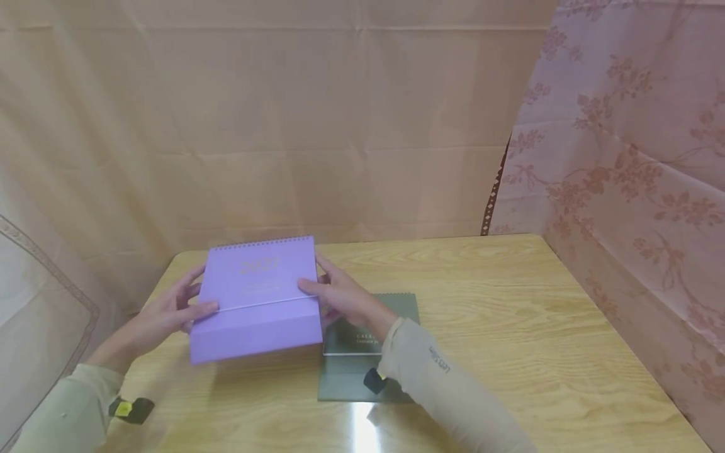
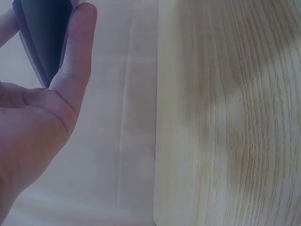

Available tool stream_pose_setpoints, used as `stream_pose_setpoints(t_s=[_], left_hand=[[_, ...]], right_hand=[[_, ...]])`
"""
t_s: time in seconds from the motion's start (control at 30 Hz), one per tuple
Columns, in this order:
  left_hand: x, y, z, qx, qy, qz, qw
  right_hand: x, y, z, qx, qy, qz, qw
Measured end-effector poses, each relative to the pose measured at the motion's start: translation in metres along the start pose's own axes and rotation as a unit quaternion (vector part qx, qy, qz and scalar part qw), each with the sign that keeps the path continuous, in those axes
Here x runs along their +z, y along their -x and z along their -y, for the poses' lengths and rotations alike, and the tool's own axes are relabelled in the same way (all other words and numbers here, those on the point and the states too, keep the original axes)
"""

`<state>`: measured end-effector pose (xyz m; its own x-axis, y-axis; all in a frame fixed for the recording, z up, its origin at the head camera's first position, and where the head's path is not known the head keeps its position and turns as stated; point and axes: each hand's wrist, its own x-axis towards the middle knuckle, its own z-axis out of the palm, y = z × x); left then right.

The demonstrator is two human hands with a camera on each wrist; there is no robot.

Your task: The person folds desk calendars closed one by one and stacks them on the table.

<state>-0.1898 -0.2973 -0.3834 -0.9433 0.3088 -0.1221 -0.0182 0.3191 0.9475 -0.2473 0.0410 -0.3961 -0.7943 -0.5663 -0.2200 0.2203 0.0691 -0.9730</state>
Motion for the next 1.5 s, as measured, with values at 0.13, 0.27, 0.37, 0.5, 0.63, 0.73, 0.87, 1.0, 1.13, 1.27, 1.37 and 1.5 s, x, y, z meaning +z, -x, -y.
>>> stream_pose_setpoints(t_s=[0.13, 0.27, 0.37, 0.5, 0.63, 0.73, 0.87, 1.0, 1.13, 1.27, 1.37, 1.5], left_hand=[[0.0002, -0.0005, 0.0008, 0.005, 0.005, -0.001, 1.0000], [0.0002, -0.0009, 0.0017, 0.007, 0.004, -0.004, 1.0000], [0.0001, -0.0012, 0.0025, 0.006, 0.009, -0.005, 0.9999], [0.0000, -0.0019, 0.0039, 0.010, 0.014, -0.001, 0.9999], [0.0002, -0.0017, 0.0035, 0.012, 0.013, 0.000, 0.9998], [0.0003, -0.0012, 0.0025, 0.009, 0.011, -0.001, 0.9999], [0.0000, -0.0004, 0.0010, 0.000, -0.004, -0.009, 1.0000], [0.0002, -0.0003, -0.0001, -0.006, -0.023, -0.013, 0.9996], [-0.0008, -0.0024, -0.0001, -0.005, -0.026, -0.009, 0.9996], [-0.0019, -0.0026, -0.0003, 0.000, -0.026, -0.005, 0.9996], [-0.0025, -0.0023, -0.0009, 0.000, -0.032, -0.005, 0.9995], [-0.0020, -0.0029, -0.0017, -0.003, -0.045, -0.006, 0.9990]], right_hand=[[0.0007, -0.0001, -0.0007, -0.001, -0.007, -0.008, 1.000], [0.0008, 0.0002, -0.0015, -0.005, -0.013, -0.011, 1.000], [0.0001, -0.0003, -0.0020, -0.008, -0.019, -0.010, 1.000], [-0.0014, -0.0015, -0.0026, -0.011, -0.031, -0.007, 0.999], [-0.0019, -0.0032, -0.0041, -0.015, -0.038, -0.004, 0.999], [-0.0018, -0.0047, -0.0056, -0.016, -0.039, -0.003, 0.999], [-0.0009, -0.0043, -0.0046, -0.020, -0.038, 0.000, 0.999], [0.0003, -0.0027, -0.0023, -0.025, -0.039, -0.002, 0.999], [0.0011, -0.0029, -0.0012, -0.024, -0.043, -0.008, 0.999], [0.0025, -0.0020, -0.0006, -0.022, -0.049, -0.012, 0.998], [0.0039, -0.0007, 0.0001, -0.022, -0.054, -0.014, 0.998], [0.0051, 0.0009, 0.0003, -0.020, -0.060, -0.017, 0.998]])
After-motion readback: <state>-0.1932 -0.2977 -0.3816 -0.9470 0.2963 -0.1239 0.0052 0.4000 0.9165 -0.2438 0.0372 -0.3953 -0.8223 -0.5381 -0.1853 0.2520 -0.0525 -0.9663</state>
